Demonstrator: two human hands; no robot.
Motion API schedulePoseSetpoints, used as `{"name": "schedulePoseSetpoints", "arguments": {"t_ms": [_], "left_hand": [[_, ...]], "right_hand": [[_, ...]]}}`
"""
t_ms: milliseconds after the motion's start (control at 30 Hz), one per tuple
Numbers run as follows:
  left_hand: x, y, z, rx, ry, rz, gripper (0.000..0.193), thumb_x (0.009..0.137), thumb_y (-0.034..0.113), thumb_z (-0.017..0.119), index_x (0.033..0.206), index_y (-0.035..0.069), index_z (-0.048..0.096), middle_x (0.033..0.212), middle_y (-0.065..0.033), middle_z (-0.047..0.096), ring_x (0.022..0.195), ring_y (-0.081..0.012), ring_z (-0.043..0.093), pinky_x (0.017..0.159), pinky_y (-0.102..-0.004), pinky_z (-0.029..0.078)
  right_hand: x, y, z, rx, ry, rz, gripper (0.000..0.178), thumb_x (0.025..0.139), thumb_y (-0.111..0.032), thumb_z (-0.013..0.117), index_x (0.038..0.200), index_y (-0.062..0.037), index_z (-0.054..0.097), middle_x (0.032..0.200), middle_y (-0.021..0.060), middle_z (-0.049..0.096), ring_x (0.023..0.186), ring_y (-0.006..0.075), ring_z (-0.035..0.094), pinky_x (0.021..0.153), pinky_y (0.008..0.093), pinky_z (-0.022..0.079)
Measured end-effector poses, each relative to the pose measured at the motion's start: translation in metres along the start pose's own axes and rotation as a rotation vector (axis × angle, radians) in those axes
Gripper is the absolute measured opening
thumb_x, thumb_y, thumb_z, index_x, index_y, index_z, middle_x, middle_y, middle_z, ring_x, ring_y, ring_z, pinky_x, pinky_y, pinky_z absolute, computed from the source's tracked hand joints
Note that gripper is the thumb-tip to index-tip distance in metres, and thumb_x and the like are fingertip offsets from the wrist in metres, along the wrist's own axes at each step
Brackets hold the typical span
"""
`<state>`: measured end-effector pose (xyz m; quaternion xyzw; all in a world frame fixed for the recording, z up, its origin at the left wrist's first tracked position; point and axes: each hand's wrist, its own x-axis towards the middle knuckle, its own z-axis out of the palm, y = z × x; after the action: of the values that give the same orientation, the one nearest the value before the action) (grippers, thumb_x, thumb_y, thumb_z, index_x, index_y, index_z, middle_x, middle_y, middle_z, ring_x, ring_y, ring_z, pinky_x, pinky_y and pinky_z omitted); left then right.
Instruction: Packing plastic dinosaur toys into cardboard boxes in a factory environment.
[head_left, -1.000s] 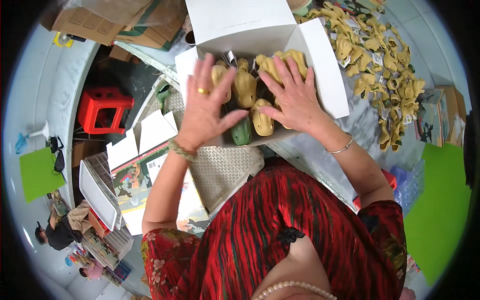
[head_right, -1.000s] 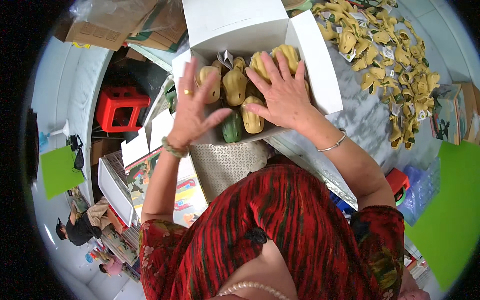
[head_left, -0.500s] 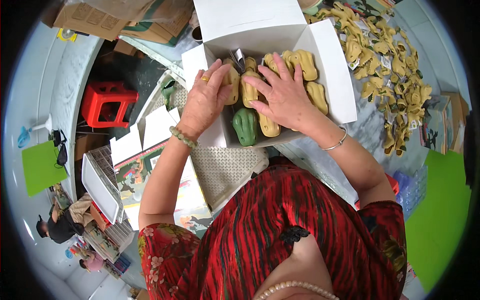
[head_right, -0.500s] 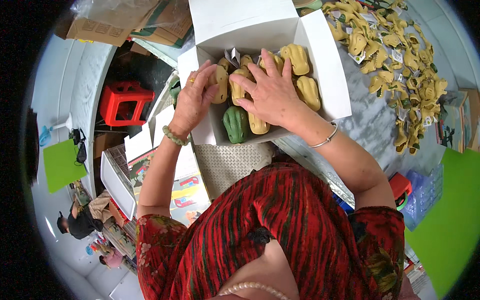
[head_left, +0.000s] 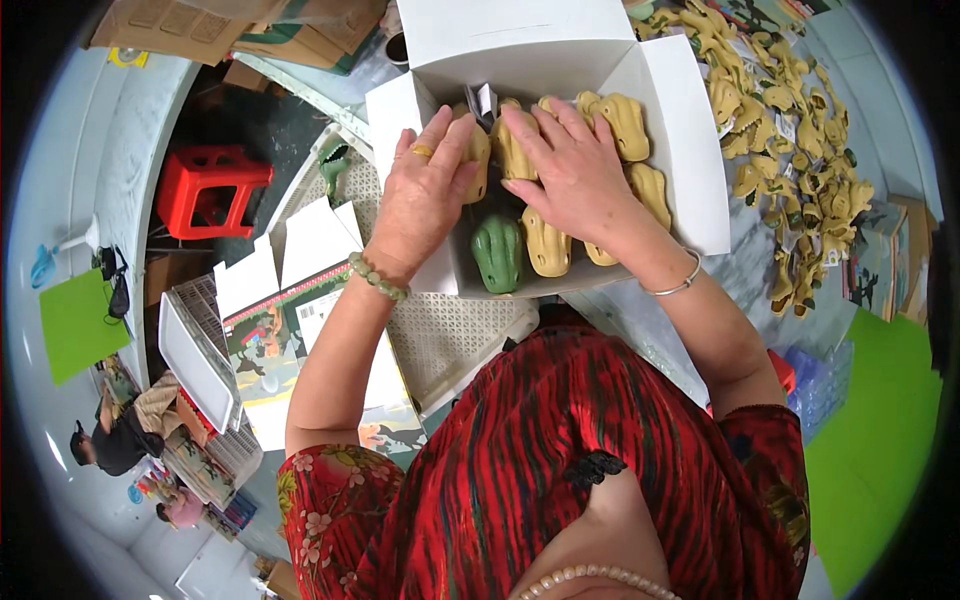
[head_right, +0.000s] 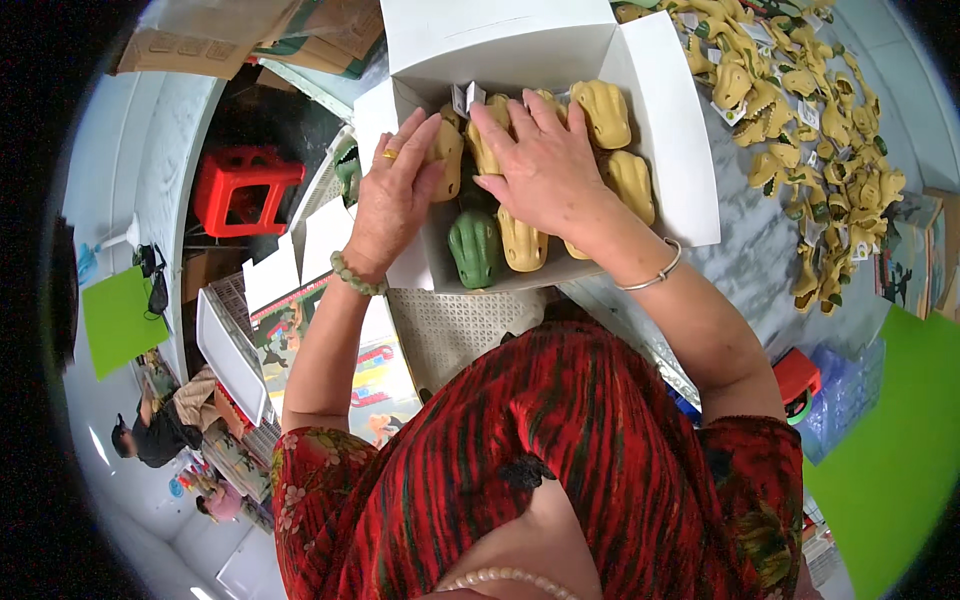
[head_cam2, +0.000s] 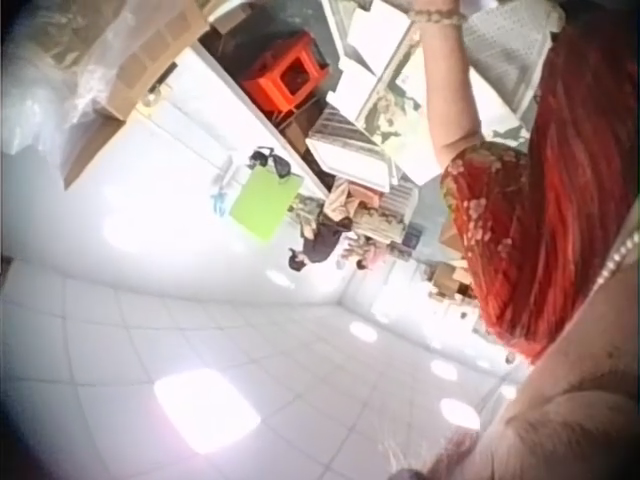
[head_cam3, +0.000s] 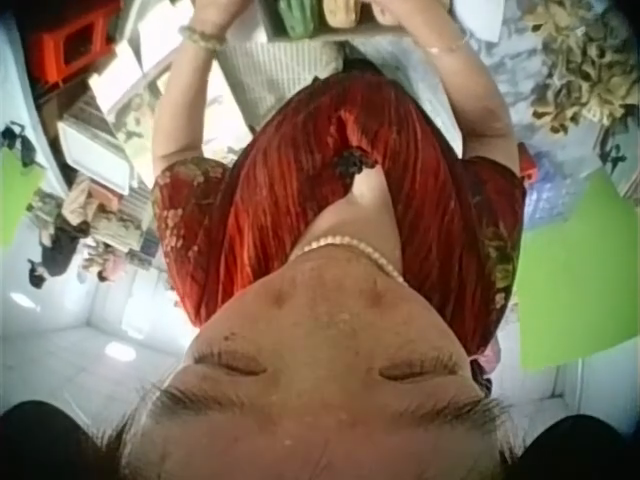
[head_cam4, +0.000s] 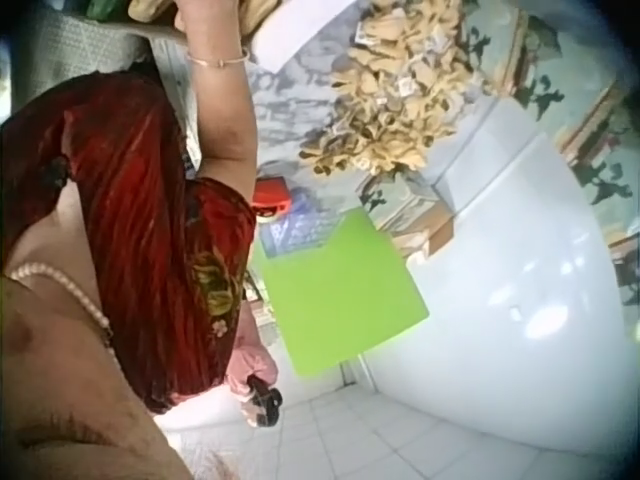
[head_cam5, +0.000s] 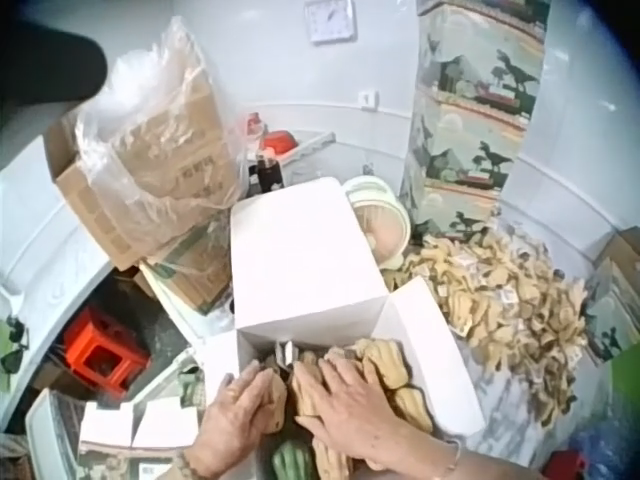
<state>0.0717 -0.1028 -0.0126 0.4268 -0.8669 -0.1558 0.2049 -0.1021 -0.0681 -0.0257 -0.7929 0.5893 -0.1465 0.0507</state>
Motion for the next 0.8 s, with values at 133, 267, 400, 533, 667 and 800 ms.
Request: {"name": "schedulePoseSetpoints", "arguments": {"t_ms": [133, 267, 400, 533, 667, 800], "left_hand": [[0.001, 0.000, 0.002, 0.022, 0.025, 0.028, 0.036, 0.074, 0.012, 0.052, 0.109, 0.006, 0.044, 0.107, -0.0179, 0.047, 0.099, -0.0313, 0.046, 0.089, -0.0456, 0.031], [0.016, 0.002, 0.001, 0.118, -0.026, 0.026, 0.036, 0.076, 0.012, 0.051, 0.110, 0.006, 0.044, 0.105, -0.0148, 0.049, 0.095, -0.0315, 0.048, 0.088, -0.0434, 0.033], [0.013, 0.001, 0.013, 0.155, 0.070, 0.067, 0.026, 0.075, 0.015, 0.050, 0.098, 0.003, 0.048, 0.093, -0.0135, 0.053, 0.085, -0.0269, 0.053, 0.086, -0.0470, 0.031], [0.020, 0.004, 0.021, 0.446, -0.297, -0.015, 0.017, 0.074, 0.018, 0.050, 0.087, 0.006, 0.050, 0.083, -0.0077, 0.055, 0.075, -0.0220, 0.056, 0.087, -0.0494, 0.029], [0.017, -0.004, 0.023, 0.373, -0.046, 0.125, 0.013, 0.074, 0.018, 0.049, 0.082, 0.008, 0.049, 0.080, -0.0043, 0.055, 0.072, -0.0197, 0.056, 0.088, -0.0509, 0.026], [0.015, -0.002, 0.016, 0.171, 0.015, 0.155, 0.029, 0.075, 0.018, 0.048, 0.102, 0.007, 0.047, 0.106, -0.0137, 0.048, 0.101, -0.0282, 0.046, 0.090, -0.0528, 0.022]], "right_hand": [[0.003, 0.001, 0.004, 0.007, 0.005, 0.027, 0.059, 0.073, -0.032, 0.054, 0.122, -0.0097, 0.030, 0.114, 0.0141, 0.043, 0.110, 0.0284, 0.034, 0.087, 0.0448, 0.027], [0.010, 0.001, 0.003, -0.025, -0.024, 0.027, 0.059, 0.073, -0.032, 0.054, 0.122, -0.0098, 0.030, 0.114, 0.0138, 0.043, 0.110, 0.0277, 0.033, 0.087, 0.0453, 0.027], [0.007, 0.002, 0.007, -0.007, -0.024, 0.048, 0.059, 0.074, -0.031, 0.053, 0.123, -0.0098, 0.029, 0.115, 0.0137, 0.042, 0.110, 0.0272, 0.033, 0.087, 0.0465, 0.026], [0.010, 0.003, 0.009, -0.082, -0.036, 0.041, 0.056, 0.076, -0.028, 0.051, 0.123, -0.0093, 0.028, 0.116, 0.0142, 0.040, 0.111, 0.0269, 0.032, 0.088, 0.0482, 0.025], [0.016, 0.001, 0.003, -0.064, -0.065, 0.055, 0.054, 0.077, -0.027, 0.049, 0.124, -0.0090, 0.027, 0.119, 0.0144, 0.038, 0.112, 0.0275, 0.031, 0.089, 0.0492, 0.023], [0.009, 0.001, 0.001, -0.050, -0.079, 0.070, 0.055, 0.078, -0.028, 0.048, 0.124, -0.0085, 0.026, 0.123, 0.0149, 0.032, 0.115, 0.0294, 0.027, 0.091, 0.0498, 0.021]]}}
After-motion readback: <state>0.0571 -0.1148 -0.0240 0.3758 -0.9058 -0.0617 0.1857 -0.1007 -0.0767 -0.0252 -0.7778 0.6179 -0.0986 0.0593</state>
